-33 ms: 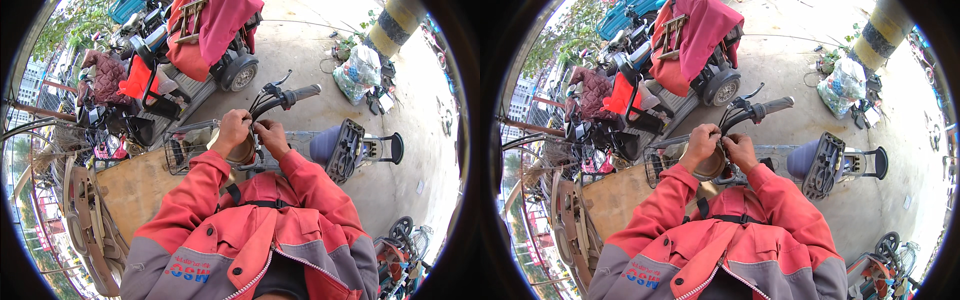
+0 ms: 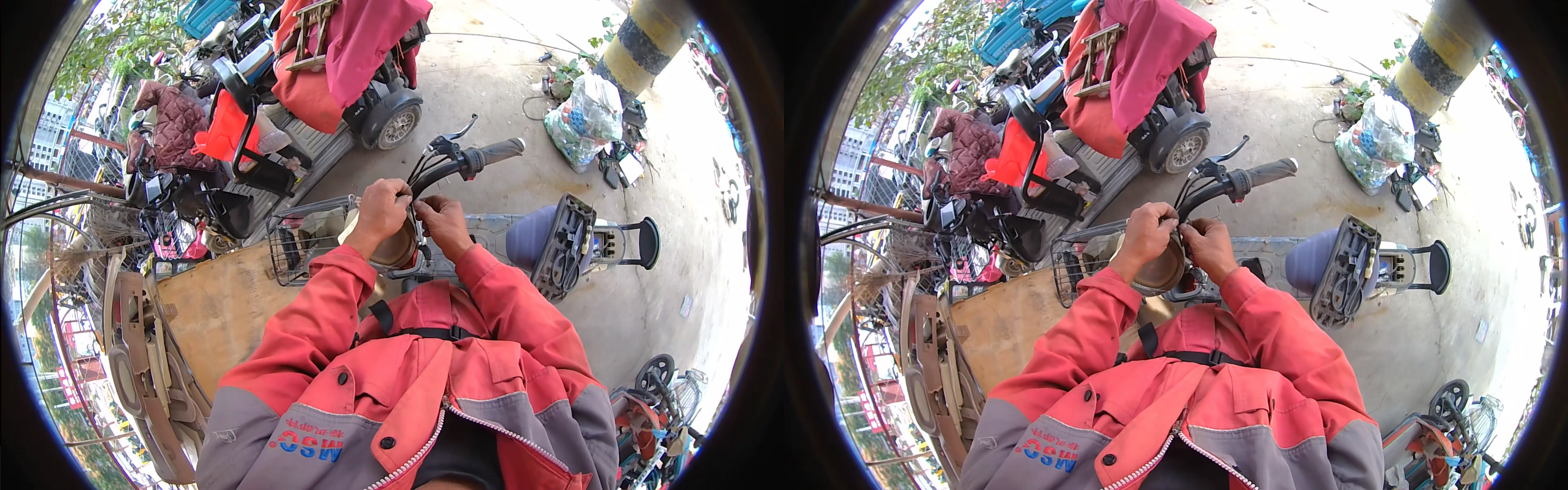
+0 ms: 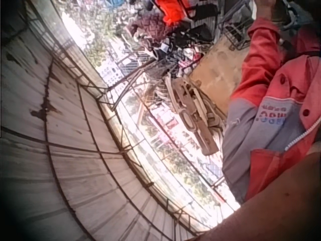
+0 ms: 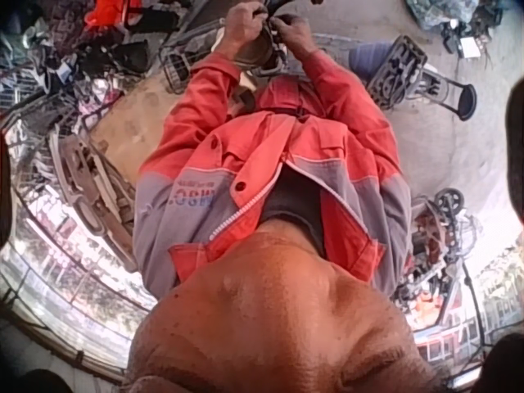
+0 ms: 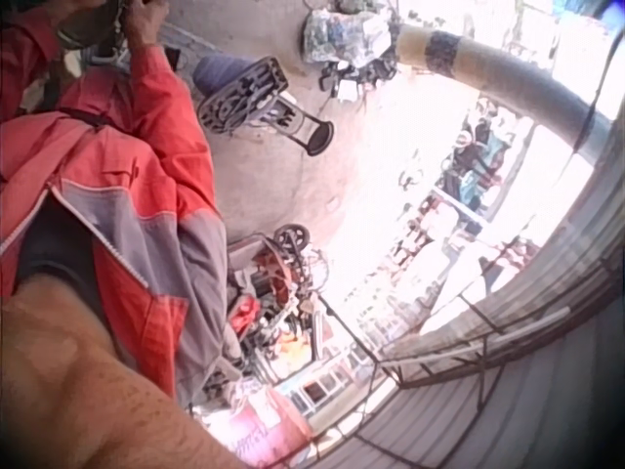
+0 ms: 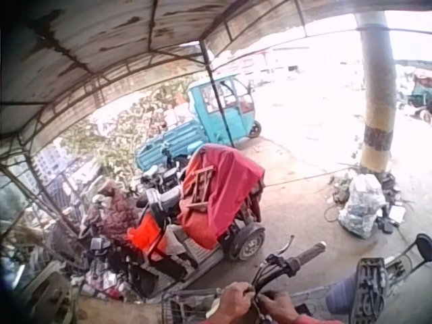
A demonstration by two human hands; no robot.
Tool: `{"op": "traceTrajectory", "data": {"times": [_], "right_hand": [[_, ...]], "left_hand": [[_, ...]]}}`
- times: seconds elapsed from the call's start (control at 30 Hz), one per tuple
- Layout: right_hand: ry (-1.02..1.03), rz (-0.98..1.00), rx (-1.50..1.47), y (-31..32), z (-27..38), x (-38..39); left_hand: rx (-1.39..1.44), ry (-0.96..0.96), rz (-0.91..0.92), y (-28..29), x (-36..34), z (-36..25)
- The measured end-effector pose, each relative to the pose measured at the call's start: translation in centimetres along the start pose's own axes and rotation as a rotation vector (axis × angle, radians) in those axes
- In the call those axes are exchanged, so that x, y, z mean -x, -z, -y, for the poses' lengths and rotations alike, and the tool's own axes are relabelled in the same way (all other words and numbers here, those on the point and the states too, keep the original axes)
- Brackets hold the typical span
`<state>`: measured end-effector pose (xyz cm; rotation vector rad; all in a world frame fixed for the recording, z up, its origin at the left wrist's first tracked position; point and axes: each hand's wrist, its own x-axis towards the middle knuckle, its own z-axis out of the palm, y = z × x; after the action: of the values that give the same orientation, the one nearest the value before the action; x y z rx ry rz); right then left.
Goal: The person works on the handlebar area of a scooter, using pliers to strip and adjust wires. They repeatedly cut and manipulate the wiring near the handlebar stem throughout the clip.
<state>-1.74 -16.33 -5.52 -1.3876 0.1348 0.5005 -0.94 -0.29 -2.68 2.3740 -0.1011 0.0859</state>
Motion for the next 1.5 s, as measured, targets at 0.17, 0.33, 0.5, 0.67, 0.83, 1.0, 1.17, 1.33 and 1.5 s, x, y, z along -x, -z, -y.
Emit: {"op": "traceTrajectory", "data": {"times": [0.17,0.33,0.5,0.67,0.83,1.0,1.17,1.33,1.5], "right_hand": [[-0.042,-0.001,0.073,0.7,0.0,-0.1],[-0.094,-0.228,-0.018,2.1,-2.2,-0.8],[-0.100,-0.131,-0.177,1.6,-0.5,0.4],[-0.009,-0.004,-0.091,0.6,-0.3,0.6],[0.017,-0.004,-0.101,0.5,-0.4,0.6],[0.032,-0.001,-0.124,0.6,-0.8,0.5],[0.008,-0.013,-0.175,0.7,-0.9,0.3],[-0.008,-0.015,-0.211,0.7,-0.9,0.3],[-0.016,-0.008,-0.250,1.0,-1.6,0.0]], "left_hand": [[0.002,0.031,0.000,0.1,0.1,0.1],[0.076,0.119,0.038,0.4,0.0,-0.8],[0.024,0.032,0.004,0.2,0.0,-0.3],[0.035,0.054,0.009,0.0,0.0,-0.1],[0.045,0.088,0.051,0.3,0.0,-0.5],[0.027,0.067,0.036,0.0,0.0,-0.2],[-0.019,-0.033,-0.013,0.2,0.1,-0.3],[-0.033,-0.059,-0.033,0.2,0.1,-0.2],[0.004,-0.103,-0.040,0.5,0.1,-0.7]]}}
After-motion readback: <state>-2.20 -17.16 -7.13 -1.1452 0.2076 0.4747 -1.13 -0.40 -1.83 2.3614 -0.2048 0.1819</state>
